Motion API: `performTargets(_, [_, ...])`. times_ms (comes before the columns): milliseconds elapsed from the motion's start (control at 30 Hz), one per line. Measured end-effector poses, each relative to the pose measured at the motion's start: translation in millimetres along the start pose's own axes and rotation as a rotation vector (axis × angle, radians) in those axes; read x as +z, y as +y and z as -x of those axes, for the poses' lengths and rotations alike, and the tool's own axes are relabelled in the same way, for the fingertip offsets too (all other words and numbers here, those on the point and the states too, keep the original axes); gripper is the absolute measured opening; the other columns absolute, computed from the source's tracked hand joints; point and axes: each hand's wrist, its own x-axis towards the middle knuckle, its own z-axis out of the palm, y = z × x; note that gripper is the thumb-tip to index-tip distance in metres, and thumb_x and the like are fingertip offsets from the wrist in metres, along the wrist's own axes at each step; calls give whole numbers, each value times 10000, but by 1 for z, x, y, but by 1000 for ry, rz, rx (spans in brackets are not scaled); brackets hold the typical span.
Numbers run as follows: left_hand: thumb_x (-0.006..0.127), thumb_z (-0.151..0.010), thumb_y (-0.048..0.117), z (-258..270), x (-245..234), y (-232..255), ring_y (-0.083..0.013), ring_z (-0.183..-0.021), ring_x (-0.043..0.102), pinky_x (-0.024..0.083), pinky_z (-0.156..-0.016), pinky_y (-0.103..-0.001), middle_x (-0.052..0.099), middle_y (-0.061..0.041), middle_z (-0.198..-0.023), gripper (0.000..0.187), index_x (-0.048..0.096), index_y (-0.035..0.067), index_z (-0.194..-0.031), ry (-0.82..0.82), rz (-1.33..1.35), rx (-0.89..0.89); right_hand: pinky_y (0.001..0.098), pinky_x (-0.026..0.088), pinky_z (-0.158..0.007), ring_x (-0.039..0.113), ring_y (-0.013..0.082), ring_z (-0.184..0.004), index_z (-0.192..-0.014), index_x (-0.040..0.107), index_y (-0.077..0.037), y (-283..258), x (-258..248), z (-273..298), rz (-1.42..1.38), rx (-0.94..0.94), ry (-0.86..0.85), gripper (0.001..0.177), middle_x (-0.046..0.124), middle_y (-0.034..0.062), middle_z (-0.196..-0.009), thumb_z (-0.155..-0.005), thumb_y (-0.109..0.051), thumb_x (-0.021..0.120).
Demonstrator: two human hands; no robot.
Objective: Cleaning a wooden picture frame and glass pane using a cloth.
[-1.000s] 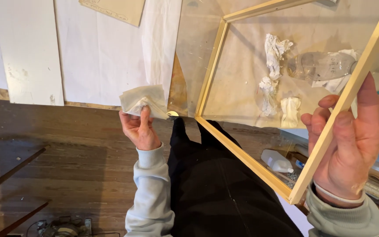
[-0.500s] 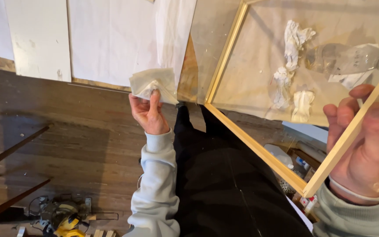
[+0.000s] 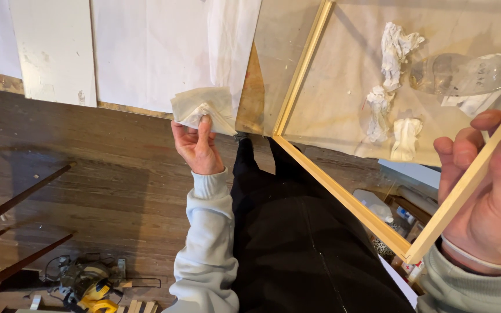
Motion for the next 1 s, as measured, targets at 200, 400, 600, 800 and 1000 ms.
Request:
performTargets(200, [678, -1000, -63, -3, -1, 2, -113, -941, 698, 554, -670, -216, 735, -87, -1133, 351, 550, 75, -1296, 39, -9, -29, 310, 543, -1175, 553, 50, -903, -1251, 532, -2, -6, 15, -4, 3, 111, 73, 234, 547, -4, -1128, -1192, -219, 596])
performTargets(400, [687, -1001, -56, -4, 0, 4, -153, -991, 714, 606, -731, -259, 724, -113, -1188, 432, 531, 72, -1384, 26, 12, -26, 313, 516, -1119, 536, 63, -879, -1265, 530, -1, -2, -6, 7, -34, 92, 63, 219, 554, 11, -1126, -1248, -212, 585])
performTargets(600, [676, -961, -42, -5, 7, 12, -207, -1086, 724, 669, -891, -379, 709, -127, -1220, 529, 474, 94, -1431, 70, 33, -80, 328, 492, -1190, 535, 69, -882, -1306, 546, 12, 3, -22, 10, -58, 113, 22, 214, 537, 22, -989, -1215, -180, 563])
performTargets(800, [693, -1049, -62, -5, -28, -12, -216, -1071, 695, 607, -806, -331, 698, -147, -1274, 545, 475, 72, -1530, 6, 80, -45, 337, 505, -1160, 537, 74, -876, -1261, 550, 1, 0, -13, 8, -17, 105, 35, 213, 558, 19, -1124, -1217, -201, 604])
performTargets(1000, [682, -976, -50, 0, -2, 1, -236, -1136, 708, 640, -920, -391, 686, -149, -1291, 582, 454, 85, -1494, 53, 57, -73, 336, 495, -1192, 542, 85, -862, -1240, 552, 16, 3, -28, 12, -67, 141, 29, 196, 548, 28, -987, -1189, -168, 599])
